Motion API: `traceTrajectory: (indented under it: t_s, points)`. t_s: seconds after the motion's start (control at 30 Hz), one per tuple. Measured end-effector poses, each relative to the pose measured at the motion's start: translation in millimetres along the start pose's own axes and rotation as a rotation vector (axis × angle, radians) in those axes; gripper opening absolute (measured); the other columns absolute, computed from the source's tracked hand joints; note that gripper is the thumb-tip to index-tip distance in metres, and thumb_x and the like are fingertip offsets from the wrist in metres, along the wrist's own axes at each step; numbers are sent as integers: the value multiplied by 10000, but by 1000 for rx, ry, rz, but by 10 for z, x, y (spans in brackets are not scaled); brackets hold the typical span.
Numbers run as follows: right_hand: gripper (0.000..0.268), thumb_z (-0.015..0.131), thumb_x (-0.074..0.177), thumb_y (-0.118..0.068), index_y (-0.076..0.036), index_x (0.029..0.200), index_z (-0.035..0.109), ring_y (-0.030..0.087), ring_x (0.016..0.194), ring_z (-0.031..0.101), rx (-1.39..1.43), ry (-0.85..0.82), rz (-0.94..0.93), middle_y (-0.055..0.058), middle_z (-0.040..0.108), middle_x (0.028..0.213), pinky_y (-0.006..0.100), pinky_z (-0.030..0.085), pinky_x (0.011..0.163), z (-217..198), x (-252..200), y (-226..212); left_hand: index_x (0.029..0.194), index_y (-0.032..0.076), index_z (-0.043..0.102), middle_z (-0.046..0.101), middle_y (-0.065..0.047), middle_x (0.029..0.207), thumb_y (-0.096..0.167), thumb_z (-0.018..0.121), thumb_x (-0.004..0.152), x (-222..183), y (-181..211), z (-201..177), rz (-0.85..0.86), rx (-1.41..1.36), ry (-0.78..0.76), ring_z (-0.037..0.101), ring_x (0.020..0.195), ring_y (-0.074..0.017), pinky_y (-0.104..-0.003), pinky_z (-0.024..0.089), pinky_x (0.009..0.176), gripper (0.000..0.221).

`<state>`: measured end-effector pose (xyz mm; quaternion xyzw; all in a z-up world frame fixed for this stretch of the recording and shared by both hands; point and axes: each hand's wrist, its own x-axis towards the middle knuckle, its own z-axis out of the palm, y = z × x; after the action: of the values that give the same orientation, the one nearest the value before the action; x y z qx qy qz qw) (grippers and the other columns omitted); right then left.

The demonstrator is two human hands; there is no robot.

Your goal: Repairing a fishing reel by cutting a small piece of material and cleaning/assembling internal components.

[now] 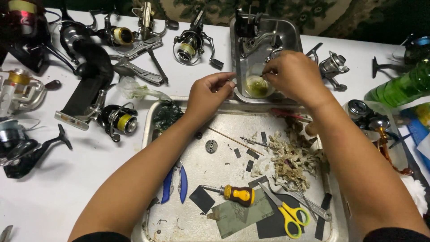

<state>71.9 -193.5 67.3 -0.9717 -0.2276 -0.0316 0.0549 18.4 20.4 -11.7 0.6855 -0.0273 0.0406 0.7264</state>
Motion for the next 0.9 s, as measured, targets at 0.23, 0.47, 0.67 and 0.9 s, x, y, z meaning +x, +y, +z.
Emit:
traceTrajectory:
  t_s: [0.23, 0.47, 0.67, 0.9]
  points:
    - [126, 766, 867, -77, -61, 987, 796, 344, 793, 735, 533, 183, 50, 182, 739, 828, 411, 555, 699, -15, -433, -158, 1306, 77, 675, 755, -101, 906, 48, 715, 894, -142, 90, 96, -55, 25, -112, 731, 754, -117, -252, 637, 679, 414]
    - [162, 744, 850, -59, -43, 1010, 757, 163, 601, 697, 1015, 21, 277, 105, 732, 743, 268, 568, 586, 230, -541, -224, 1080, 70, 756, 779, -101, 868, 89, 749, 886, -214, 77, 187, -97, 31, -191, 732, 720, -95, -220, 618, 606, 195]
    - [260, 695, 914, 5, 63, 1167, 696, 181, 750, 734, 1335, 32, 457, 162, 745, 879, 318, 671, 716, 240, -617, -372, 1154, 54, 713, 773, -134, 918, 127, 711, 926, -267, 0, 259, -197, -65, -158, 758, 737, -144, -246, 647, 570, 240]
    - [160, 700, 947, -36, 39, 1088, 717, 171, 681, 720, 1298, 50, 332, 146, 715, 778, 303, 665, 653, 424, -649, -258, 938, 137, 743, 726, -43, 674, 194, 625, 974, -270, -50, 280, 39, 312, -211, 737, 637, -168, -308, 577, 547, 136]
